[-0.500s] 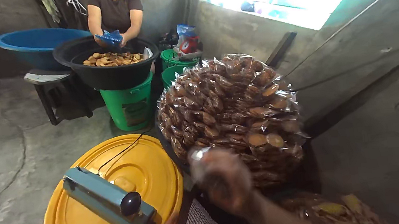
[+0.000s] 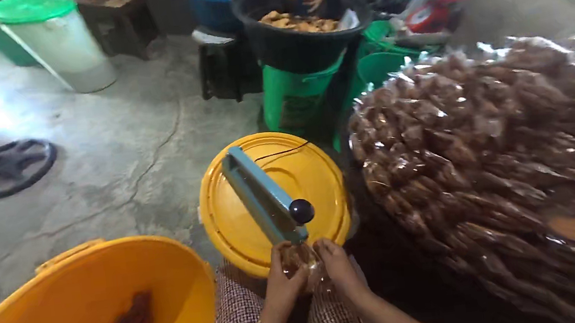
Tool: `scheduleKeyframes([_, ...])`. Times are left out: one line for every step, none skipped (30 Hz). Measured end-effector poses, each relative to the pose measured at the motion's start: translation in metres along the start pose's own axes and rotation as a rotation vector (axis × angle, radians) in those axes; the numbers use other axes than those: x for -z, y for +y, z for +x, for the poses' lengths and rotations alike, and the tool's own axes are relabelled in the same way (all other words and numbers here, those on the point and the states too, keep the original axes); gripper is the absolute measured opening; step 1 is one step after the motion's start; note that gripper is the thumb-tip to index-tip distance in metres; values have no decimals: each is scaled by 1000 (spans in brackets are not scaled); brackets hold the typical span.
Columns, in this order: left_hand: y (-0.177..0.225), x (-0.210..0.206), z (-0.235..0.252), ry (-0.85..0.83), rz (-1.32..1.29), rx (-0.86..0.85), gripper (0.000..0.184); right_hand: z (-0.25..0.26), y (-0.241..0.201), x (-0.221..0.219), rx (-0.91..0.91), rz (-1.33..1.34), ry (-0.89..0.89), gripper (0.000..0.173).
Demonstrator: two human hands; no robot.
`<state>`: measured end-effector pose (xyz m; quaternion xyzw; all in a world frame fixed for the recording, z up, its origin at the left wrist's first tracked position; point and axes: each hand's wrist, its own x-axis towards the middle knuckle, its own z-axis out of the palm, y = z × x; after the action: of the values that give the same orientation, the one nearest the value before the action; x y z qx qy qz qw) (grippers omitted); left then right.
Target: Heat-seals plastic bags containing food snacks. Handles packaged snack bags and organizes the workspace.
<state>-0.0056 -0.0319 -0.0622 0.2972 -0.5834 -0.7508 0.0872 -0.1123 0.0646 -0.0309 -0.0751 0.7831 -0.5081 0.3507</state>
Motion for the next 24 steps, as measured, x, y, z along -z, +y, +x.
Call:
scheduleKeyframes([4, 2, 4, 82, -3, -12, 66, 16, -8, -4, 104, -141, 10, 28])
scheduleKeyframes([9, 6, 11, 152, -7, -21, 65, 30, -15, -9, 224, -241, 28, 24])
scheduleKeyframes([12, 10, 19, 210, -3, -39, 65, 42, -20, -14, 351, -297, 45, 25])
scheduleKeyframes([12, 14, 28, 252, 6, -64, 66, 56, -19, -19, 456, -321, 48, 32])
scheduleKeyframes([12, 18, 38, 284, 15, -86, 66, 70, -17, -23, 491, -332, 23, 37])
scheduleKeyframes([12, 21, 46, 307, 23, -97, 66, 84, -17, -26, 476, -342, -13, 41])
scheduleKeyframes([15, 24, 52, 317, 33, -98, 67, 98, -22, -27, 477, -365, -25, 42])
scheduleKeyframes([19, 26, 59, 325, 49, -95, 68, 109, -36, -25, 455, -401, -29, 43])
scheduleKeyframes([22, 30, 66, 334, 63, -92, 69, 111, -58, -21, 421, -419, -44, 43])
scheduleKeyframes([26, 33, 71, 338, 74, -86, 70, 108, -82, -14, 393, -406, -96, 44])
scheduleKeyframes([30, 38, 77, 344, 87, -86, 70, 101, -103, -6, 380, -377, -207, 45])
scheduleKeyframes([33, 43, 83, 347, 98, -86, 70, 92, -118, 2, 385, -393, -360, 47])
scheduleKeyframes([36, 47, 88, 344, 104, -83, 71, 82, -128, 7, 404, -488, -496, 51])
scheduleKeyframes([38, 50, 92, 339, 115, -78, 71, 70, -134, 7, 418, -658, -585, 59])
scheduleKeyframes([39, 52, 96, 335, 128, -71, 72, 61, -132, 1, 405, -859, -605, 71])
scheduleKeyframes([41, 54, 98, 333, 145, -59, 72, 55, -125, -8, 366, -1021, -573, 82])
scheduleKeyframes([43, 55, 98, 331, 156, -44, 72, 53, -114, -17, 336, -1103, -515, 88])
scheduleKeyframes([44, 57, 99, 333, 153, -37, 72, 53, -102, -24, 346, -1115, -430, 87])
scheduleKeyframes([43, 58, 98, 338, 131, -32, 73, 52, -90, -29, 385, -1096, -339, 80])
scheduleKeyframes([41, 61, 95, 351, 94, -23, 72, 51, -78, -33, 464, -1060, -241, 71])
scheduleKeyframes([39, 64, 92, 368, 51, -4, 72, 50, -66, -36, 543, -1024, -163, 65])
scheduleKeyframes([34, 66, 92, 385, 1, 17, 70, 51, -59, -37, 603, -989, -110, 61])
scheduleKeyframes([30, 68, 93, 394, -55, 45, 66, 53, -54, -37, 642, -962, -81, 59])
scheduleKeyframes([25, 70, 95, 398, -87, 67, 61, 54, -53, -36, 644, -948, -83, 58])
